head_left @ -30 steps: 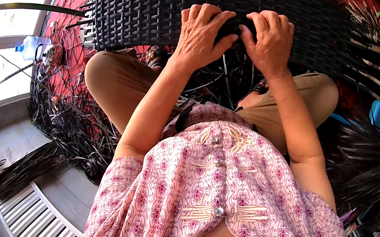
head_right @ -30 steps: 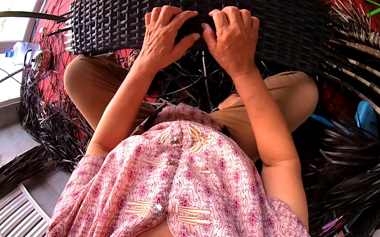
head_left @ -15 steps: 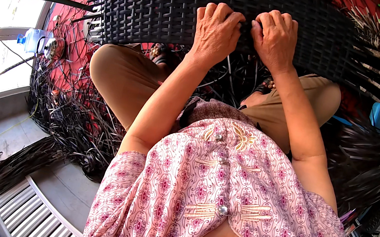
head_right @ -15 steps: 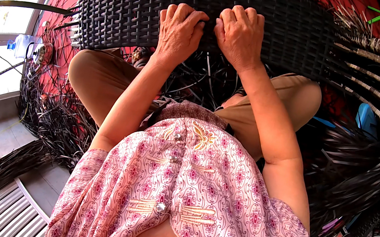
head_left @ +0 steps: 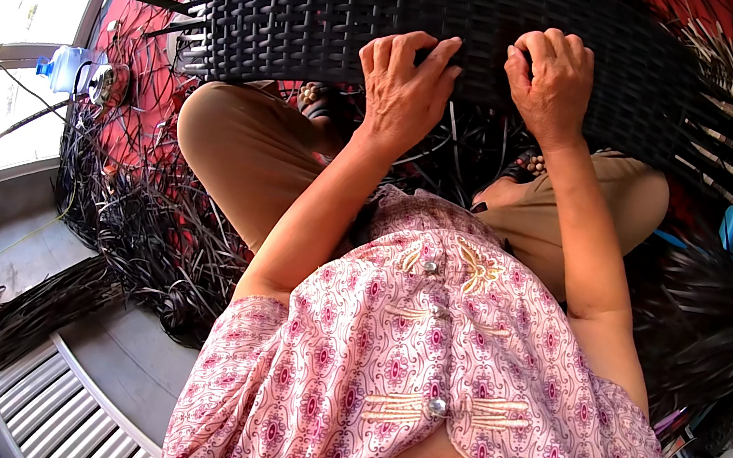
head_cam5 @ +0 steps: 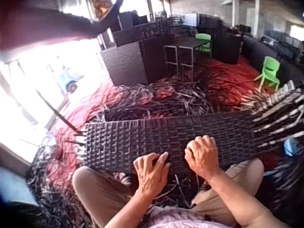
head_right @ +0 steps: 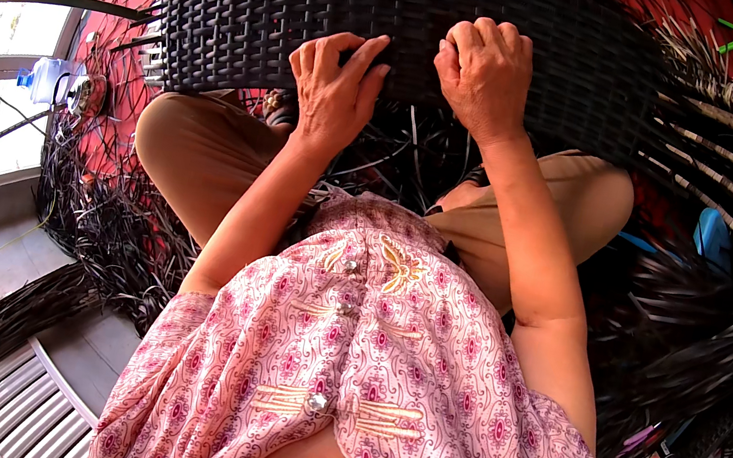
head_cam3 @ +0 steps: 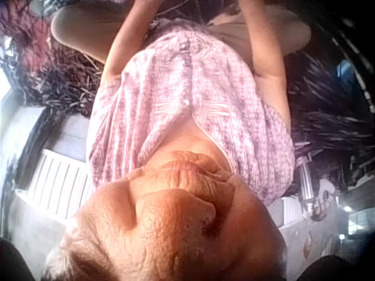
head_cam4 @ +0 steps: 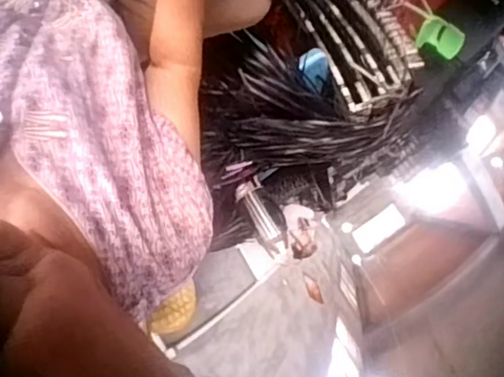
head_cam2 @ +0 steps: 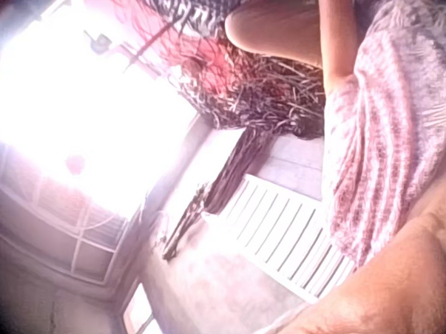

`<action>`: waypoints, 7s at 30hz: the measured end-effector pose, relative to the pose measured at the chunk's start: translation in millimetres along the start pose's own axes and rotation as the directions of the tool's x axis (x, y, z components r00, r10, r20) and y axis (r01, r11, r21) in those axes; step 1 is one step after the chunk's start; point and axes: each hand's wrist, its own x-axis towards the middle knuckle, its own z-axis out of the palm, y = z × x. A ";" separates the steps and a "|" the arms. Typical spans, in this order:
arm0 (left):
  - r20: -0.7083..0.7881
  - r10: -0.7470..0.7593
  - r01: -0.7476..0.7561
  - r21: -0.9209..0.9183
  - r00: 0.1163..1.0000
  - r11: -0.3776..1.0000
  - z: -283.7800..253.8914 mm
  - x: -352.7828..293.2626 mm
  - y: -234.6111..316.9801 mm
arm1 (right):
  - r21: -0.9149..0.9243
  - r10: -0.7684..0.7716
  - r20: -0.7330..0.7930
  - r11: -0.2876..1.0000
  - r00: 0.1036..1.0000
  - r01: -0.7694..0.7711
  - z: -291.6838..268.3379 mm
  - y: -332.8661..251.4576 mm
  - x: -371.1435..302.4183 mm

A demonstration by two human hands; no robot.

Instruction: The person sits cross-legged on the floor and weaves a black plastic mat by hand, interlacing strips into a grid pattern. They use a pair of pink-handled scissors to trim excess material from the mat's edge.

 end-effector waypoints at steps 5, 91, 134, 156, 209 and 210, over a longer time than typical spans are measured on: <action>-0.011 0.023 -0.023 0.010 1.000 1.000 9.2 13.2 -1.9 | 0.005 0.011 -0.012 1.000 1.000 -0.011 -0.6 -2.2 1.3; 0.130 -0.039 0.052 -0.101 0.991 0.994 -0.5 17.7 -6.0 | 0.158 -0.062 0.197 0.987 0.978 0.031 0.1 -18.7 19.4; 0.311 -0.011 0.051 -0.122 0.950 0.991 -14.3 34.6 -13.5 | -0.170 0.129 0.510 0.984 0.851 -0.047 -16.1 -58.5 -3.2; 0.220 -0.035 0.049 -0.058 0.975 0.997 -16.2 7.2 -7.0 | -0.031 0.183 0.544 0.980 0.819 -0.199 -13.1 -51.4 2.4; 0.208 -0.132 0.110 0.114 0.969 0.987 -13.3 3.9 -15.9 | -0.003 0.172 0.356 0.983 0.919 -0.183 -1.1 -56.6 -7.2; 0.224 -0.145 0.120 0.121 0.964 0.985 -13.8 5.4 -15.6 | 0.022 0.183 0.339 0.979 0.923 -0.202 -3.1 -57.7 -6.1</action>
